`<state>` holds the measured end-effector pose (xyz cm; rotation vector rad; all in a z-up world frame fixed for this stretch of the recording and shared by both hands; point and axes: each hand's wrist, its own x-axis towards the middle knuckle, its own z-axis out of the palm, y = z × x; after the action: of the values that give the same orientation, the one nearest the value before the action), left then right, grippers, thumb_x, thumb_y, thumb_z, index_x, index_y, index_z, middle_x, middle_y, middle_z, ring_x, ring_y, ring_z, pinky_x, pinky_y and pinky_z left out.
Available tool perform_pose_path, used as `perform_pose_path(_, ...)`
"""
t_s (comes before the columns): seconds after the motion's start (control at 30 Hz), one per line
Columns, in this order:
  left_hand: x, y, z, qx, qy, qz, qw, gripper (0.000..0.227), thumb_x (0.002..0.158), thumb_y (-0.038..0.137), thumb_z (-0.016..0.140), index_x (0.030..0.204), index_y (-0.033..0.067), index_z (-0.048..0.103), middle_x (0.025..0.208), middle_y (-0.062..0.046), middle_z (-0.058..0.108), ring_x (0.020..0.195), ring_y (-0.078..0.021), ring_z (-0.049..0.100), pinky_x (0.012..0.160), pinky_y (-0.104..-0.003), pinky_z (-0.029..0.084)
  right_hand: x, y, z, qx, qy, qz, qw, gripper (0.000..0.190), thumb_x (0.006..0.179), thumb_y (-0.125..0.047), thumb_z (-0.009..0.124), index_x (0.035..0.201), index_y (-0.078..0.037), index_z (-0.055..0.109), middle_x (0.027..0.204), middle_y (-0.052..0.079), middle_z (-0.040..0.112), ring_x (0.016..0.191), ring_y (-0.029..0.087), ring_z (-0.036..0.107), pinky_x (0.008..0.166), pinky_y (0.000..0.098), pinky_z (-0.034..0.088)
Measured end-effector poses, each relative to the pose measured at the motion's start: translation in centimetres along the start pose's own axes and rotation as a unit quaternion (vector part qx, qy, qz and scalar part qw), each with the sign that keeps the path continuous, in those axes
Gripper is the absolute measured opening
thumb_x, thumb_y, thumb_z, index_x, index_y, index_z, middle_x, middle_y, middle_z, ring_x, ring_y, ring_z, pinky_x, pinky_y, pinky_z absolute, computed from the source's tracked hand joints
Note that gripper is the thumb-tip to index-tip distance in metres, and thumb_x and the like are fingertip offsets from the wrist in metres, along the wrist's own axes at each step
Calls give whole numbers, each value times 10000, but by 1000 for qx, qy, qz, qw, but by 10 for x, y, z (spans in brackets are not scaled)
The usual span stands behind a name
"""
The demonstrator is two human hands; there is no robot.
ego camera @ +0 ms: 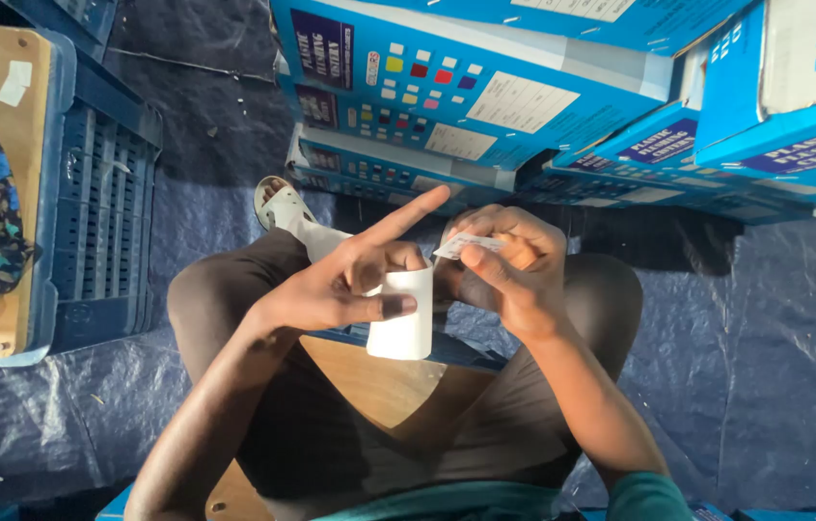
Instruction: The person sits on the floor and applies small white labels to the sides of stacked blue boxes. They tear labels from a roll and press them onto the boxes one by one.
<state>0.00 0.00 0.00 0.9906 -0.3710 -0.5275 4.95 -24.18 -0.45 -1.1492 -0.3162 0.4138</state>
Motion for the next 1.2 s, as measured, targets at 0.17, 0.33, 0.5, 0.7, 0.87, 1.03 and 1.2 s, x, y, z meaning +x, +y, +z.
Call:
perform_pose_path(0.17,2,2,5,12,-28,-11,999,1058,867,-63,657,1716,95,46,1066,-64,663,1023,-149,624,950,-271,480,-7,3,10,8,46,-1,999,145,966,-40,765,1061,30,681,1104,130,701,1033,194,661,946,345,524)
perform_pose_path(0.33,4,-3,13,42,-45,-47,997,1108,824,-87,667,1724,141,63,1066,-58,589,1006,-155,564,973,-300,482,-12,6,14,4,103,-5,995,129,977,-42,754,1049,38,682,1084,129,714,994,151,650,947,311,507)
perform_pose_path(0.5,4,-6,15,121,-55,-21,991,1092,889,-77,718,1725,180,65,1028,-79,611,979,-194,588,1009,-340,493,-19,5,18,-85,123,-47,988,124,993,-56,732,1048,47,688,1117,122,722,935,126,635,908,294,484)
perform_pose_path(0.7,2,-1,17,379,-40,3,925,928,859,-5,775,1638,247,338,1048,-89,691,884,-239,637,825,-385,550,-11,6,12,-184,35,-217,958,92,975,-76,744,978,3,695,948,88,734,947,211,701,926,382,563)
perform_pose_path(0.87,1,2,20,277,-79,37,957,919,754,-44,745,1577,255,465,1012,-21,717,913,-203,652,853,-359,566,-11,3,0,-255,-6,-362,897,103,902,-102,753,846,-74,672,878,91,727,948,260,696,948,486,555)
perform_pose_path(1.03,3,-8,24,271,-99,90,953,984,658,-33,763,1543,228,418,957,5,730,884,-203,603,785,-374,495,-4,-3,-9,-294,-48,-480,825,171,896,-70,769,871,-141,617,888,-10,684,908,217,679,847,447,544)
perform_pose_path(1.2,-1,-5,21,239,-121,-21,963,1048,790,-46,738,1674,223,243,791,39,655,703,-119,626,691,-323,493,-18,-22,-9,-407,-47,-490,769,175,835,-168,793,870,-236,636,885,-136,669,922,137,623,870,425,468)
